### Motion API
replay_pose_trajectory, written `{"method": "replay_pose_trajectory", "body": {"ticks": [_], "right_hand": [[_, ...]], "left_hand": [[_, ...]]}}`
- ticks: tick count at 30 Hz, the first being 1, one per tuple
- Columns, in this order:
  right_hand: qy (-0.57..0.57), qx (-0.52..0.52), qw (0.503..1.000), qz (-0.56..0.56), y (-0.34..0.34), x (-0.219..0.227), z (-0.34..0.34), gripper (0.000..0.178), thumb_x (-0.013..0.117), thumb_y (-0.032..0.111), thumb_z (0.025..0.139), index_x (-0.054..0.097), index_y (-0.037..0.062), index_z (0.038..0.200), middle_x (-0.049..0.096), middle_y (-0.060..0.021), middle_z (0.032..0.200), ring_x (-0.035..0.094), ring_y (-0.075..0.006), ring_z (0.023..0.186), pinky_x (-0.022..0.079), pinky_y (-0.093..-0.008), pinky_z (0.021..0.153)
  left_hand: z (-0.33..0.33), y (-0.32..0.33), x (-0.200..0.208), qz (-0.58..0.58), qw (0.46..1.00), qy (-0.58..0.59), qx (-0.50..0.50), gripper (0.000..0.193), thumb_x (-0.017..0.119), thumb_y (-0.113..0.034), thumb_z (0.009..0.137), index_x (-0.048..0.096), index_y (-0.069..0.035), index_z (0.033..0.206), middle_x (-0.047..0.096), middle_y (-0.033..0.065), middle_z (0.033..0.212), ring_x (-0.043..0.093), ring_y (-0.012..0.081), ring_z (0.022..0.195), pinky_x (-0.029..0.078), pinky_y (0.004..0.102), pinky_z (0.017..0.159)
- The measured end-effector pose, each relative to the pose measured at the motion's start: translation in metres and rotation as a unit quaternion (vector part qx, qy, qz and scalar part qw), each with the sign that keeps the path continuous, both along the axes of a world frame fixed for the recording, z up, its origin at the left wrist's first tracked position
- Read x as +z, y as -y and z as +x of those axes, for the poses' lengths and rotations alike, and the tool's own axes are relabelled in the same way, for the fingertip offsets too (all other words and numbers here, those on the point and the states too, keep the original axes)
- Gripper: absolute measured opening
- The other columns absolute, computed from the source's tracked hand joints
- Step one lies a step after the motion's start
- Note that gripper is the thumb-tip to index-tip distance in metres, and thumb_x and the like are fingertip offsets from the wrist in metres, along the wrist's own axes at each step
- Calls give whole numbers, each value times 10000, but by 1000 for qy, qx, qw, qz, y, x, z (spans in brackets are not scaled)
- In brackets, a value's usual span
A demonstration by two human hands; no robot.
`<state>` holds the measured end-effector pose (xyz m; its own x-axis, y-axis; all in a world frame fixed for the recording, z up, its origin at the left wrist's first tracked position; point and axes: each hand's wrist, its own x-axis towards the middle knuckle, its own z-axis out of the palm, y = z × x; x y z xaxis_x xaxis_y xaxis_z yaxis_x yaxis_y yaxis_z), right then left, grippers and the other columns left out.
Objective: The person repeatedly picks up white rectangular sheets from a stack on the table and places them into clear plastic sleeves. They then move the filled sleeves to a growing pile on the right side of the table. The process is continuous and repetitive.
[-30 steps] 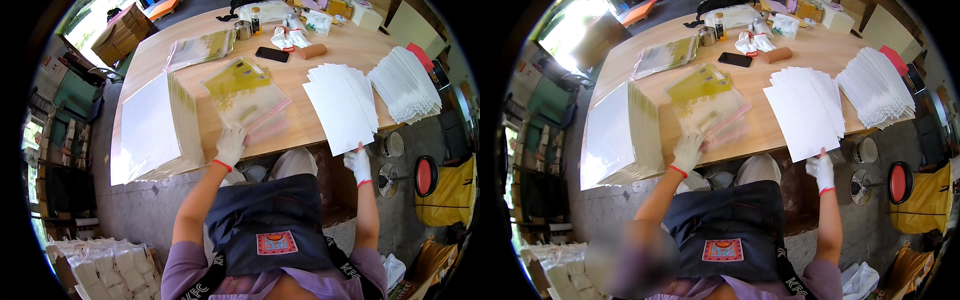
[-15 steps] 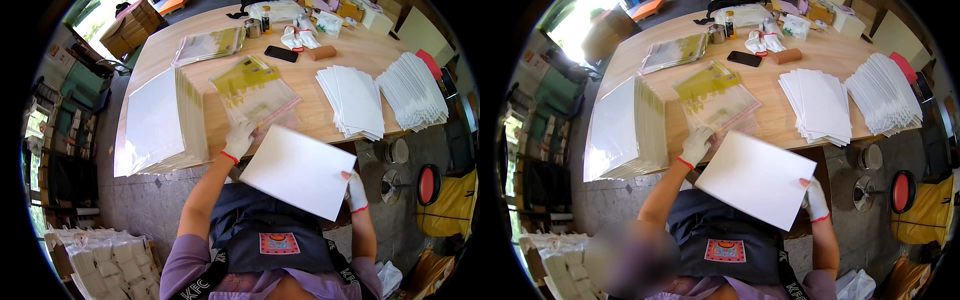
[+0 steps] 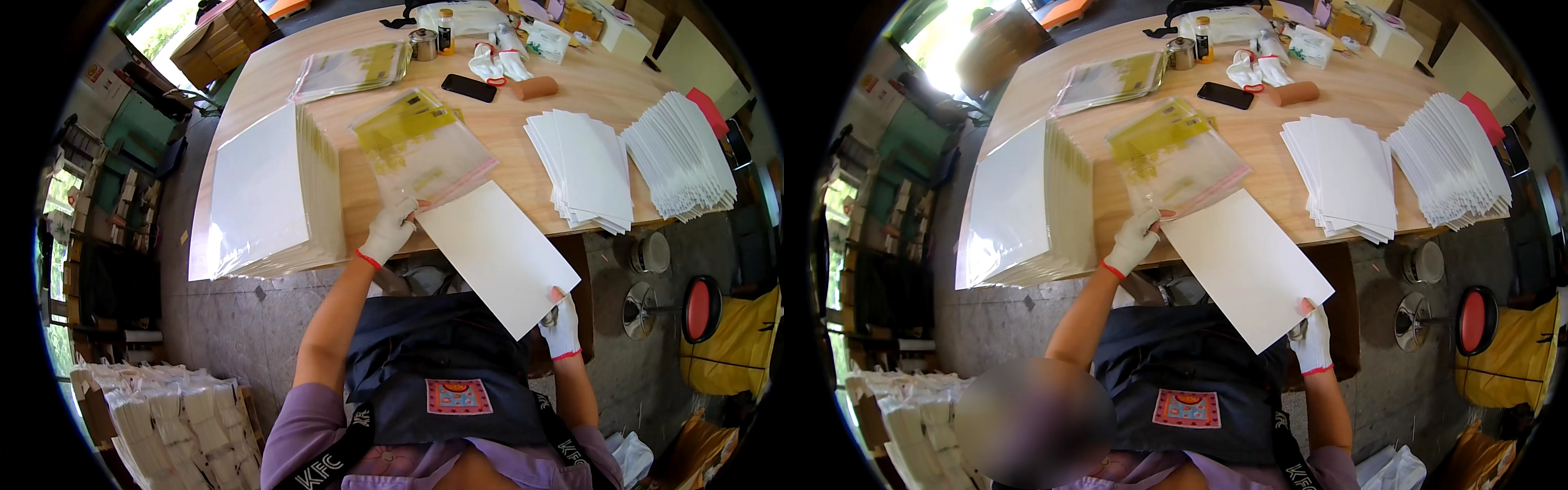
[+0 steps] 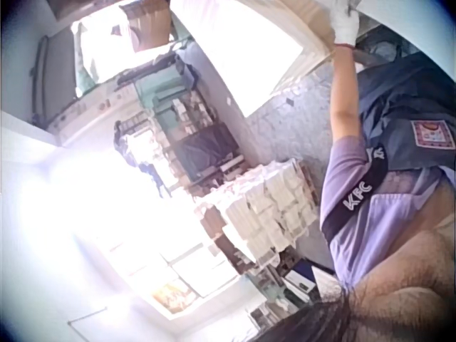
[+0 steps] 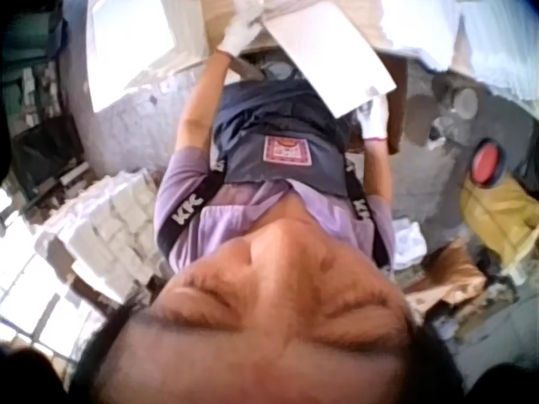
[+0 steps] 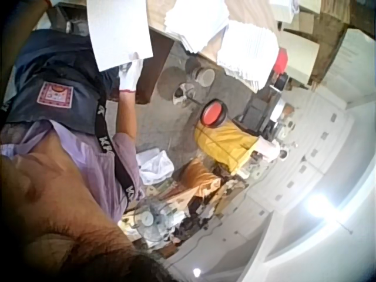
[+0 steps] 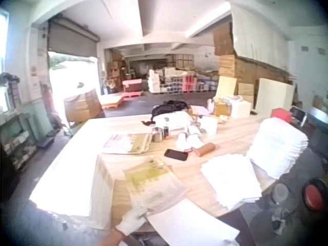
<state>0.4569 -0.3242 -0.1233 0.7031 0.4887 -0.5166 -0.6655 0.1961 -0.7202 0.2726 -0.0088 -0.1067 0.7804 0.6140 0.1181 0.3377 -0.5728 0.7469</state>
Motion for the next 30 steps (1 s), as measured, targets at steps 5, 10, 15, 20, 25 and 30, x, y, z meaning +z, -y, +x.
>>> {"method": "replay_pose_trajectory", "body": {"ticks": [5,10,15,20,25,30], "right_hand": [[0,106,990,94,15,-7,-1,230,516,211,886,509,35,1032,571,-32,734,510,-105,486,363,-208,394],[29,58,997,50,7,20,-29,298,524,215,887,492,35,1123,596,-52,952,573,-133,754,458,-244,609],[37,61,997,7,2,62,-48,229,494,227,910,508,48,1052,593,-20,816,519,-92,511,390,-208,412],[31,162,986,12,-1,41,-36,220,516,251,907,519,58,1013,596,-49,753,545,-117,506,412,-223,399],[13,164,986,27,-53,-3,-44,296,496,223,918,486,35,1147,577,-91,962,579,-167,764,491,-272,580],[-193,138,952,194,-101,-32,-54,392,453,163,932,351,18,1281,498,-188,1172,520,-296,1066,463,-404,924]], "left_hand": [[-4,27,8,118,992,13,41,408,526,76,658,589,-98,1022,560,59,887,555,240,727,449,319,633],[2,64,-53,96,948,237,187,554,522,123,748,412,-56,1260,534,119,1148,569,230,964,489,297,789],[57,111,-38,-452,744,414,267,467,551,2,812,406,-34,1254,531,97,1149,558,214,987,483,309,826],[79,123,-81,-504,795,322,99,361,523,-38,841,464,-25,1196,555,90,1107,562,195,973,489,313,818],[50,170,-93,-523,750,387,118,277,495,-78,870,523,-16,1138,578,82,1064,567,177,959,495,316,809],[41,162,-114,-501,794,215,271,224,447,-67,871,572,14,1038,611,49,947,572,124,859,468,234,767]]}}
